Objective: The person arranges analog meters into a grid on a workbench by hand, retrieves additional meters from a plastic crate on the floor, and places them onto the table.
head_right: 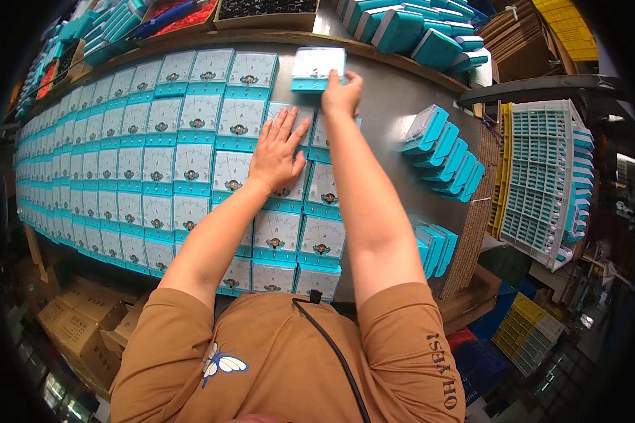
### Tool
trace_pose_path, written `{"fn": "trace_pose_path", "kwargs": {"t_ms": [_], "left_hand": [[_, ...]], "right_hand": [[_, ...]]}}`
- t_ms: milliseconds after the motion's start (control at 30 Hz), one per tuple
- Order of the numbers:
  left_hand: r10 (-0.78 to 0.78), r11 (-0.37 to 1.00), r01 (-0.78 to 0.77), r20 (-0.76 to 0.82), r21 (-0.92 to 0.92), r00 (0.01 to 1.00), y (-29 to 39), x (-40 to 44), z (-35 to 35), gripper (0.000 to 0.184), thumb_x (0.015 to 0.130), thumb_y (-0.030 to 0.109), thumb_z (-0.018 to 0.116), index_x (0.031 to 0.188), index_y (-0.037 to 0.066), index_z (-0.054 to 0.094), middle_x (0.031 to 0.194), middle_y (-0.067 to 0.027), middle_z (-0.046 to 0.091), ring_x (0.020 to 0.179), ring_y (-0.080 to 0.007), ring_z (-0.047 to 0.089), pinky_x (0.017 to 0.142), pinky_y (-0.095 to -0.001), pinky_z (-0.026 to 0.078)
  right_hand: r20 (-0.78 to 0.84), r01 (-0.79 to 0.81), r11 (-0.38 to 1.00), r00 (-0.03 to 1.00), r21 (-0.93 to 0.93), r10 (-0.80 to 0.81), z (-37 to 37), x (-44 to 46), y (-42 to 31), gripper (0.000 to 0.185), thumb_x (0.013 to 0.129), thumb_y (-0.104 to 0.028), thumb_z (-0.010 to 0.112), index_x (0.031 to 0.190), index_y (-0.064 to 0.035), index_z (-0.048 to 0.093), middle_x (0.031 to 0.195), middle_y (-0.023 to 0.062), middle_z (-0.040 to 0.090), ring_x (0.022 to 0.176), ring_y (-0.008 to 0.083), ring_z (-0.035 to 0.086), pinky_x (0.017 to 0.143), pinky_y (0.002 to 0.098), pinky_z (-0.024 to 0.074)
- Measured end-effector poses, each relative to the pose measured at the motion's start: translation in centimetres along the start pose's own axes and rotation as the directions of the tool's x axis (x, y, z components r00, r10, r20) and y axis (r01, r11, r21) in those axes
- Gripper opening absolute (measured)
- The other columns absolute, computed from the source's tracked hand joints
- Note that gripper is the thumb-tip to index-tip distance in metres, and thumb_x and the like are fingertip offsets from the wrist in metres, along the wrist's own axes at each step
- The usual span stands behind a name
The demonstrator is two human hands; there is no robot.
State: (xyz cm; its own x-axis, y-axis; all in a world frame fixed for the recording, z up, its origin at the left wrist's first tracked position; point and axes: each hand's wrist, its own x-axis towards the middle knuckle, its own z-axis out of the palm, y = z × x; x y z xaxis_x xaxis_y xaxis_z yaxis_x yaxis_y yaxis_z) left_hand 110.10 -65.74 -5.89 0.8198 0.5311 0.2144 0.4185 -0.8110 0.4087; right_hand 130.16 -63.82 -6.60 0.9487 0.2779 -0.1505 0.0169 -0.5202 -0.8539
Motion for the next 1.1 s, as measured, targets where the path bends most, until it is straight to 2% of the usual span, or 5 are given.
{"fn": "trace_pose_path", "kwargs": {"t_ms": [300,400,500,833,1100], "left_hand": [[-0.009,1.000,0.009,0.030,0.005,1.000,0.1,0.3,-0.1,0.074,0.082,0.026,0.058,0.154,0.021,0.039,0.164,-0.0116,0.028,0.151,-0.0293,0.025,0.123,-0.0487,0.020],[-0.011,1.000,0.010,0.031,0.022,0.999,0.2,0.1,-0.2,0.073,0.083,0.026,0.057,0.154,0.022,0.039,0.164,-0.0113,0.028,0.151,-0.0285,0.025,0.123,-0.0478,0.020],[-0.012,0.999,0.010,0.043,0.041,0.999,0.3,0.1,-0.4,0.073,0.083,0.026,0.056,0.153,0.022,0.039,0.163,-0.0114,0.028,0.151,-0.0286,0.025,0.123,-0.0476,0.020],[-0.007,0.999,0.006,0.025,0.036,1.000,0.4,0.1,-0.3,0.073,0.082,0.025,0.056,0.154,0.022,0.039,0.163,-0.0106,0.029,0.150,-0.0290,0.027,0.123,-0.0473,0.021],[-0.005,1.000,0.004,0.012,0.027,1.000,0.0,0.0,0.2,0.072,0.084,0.026,0.057,0.153,0.024,0.039,0.163,-0.0102,0.030,0.150,-0.0293,0.028,0.122,-0.0482,0.021]], "right_hand": [[-0.050,0.612,0.640,0.704,-0.465,-0.709,-12.0,-1.2,1.3,0.091,0.074,-0.038,0.079,0.147,0.0005,0.039,0.149,0.0240,0.041,0.144,0.0398,0.031,0.116,0.0565,0.0218],[-0.190,0.064,0.622,0.924,-0.780,-0.332,-17.5,0.3,3.0,0.118,0.071,-0.053,0.082,0.153,0.0063,0.022,0.160,0.0267,0.023,0.151,0.0402,0.015,0.118,0.0623,0.0133],[-0.034,0.218,0.374,0.826,-0.902,-0.563,-18.4,0.6,5.2,0.097,0.075,-0.040,0.083,0.148,0.0014,0.035,0.152,0.0244,0.035,0.147,0.0390,0.024,0.114,0.0636,0.0181],[-0.061,0.399,0.914,0.917,0.074,-0.395,-9.0,4.7,2.0,0.054,0.081,-0.022,0.078,0.125,-0.0047,0.053,0.108,0.0187,0.064,0.103,0.0357,0.062,0.091,0.0449,0.0485],[0.280,0.508,0.823,0.853,-0.256,-0.440,-13.4,-2.4,1.8,0.060,0.087,-0.027,0.072,0.139,-0.0015,0.053,0.134,0.0226,0.058,0.125,0.0370,0.055,0.108,0.0425,0.0412]]}}
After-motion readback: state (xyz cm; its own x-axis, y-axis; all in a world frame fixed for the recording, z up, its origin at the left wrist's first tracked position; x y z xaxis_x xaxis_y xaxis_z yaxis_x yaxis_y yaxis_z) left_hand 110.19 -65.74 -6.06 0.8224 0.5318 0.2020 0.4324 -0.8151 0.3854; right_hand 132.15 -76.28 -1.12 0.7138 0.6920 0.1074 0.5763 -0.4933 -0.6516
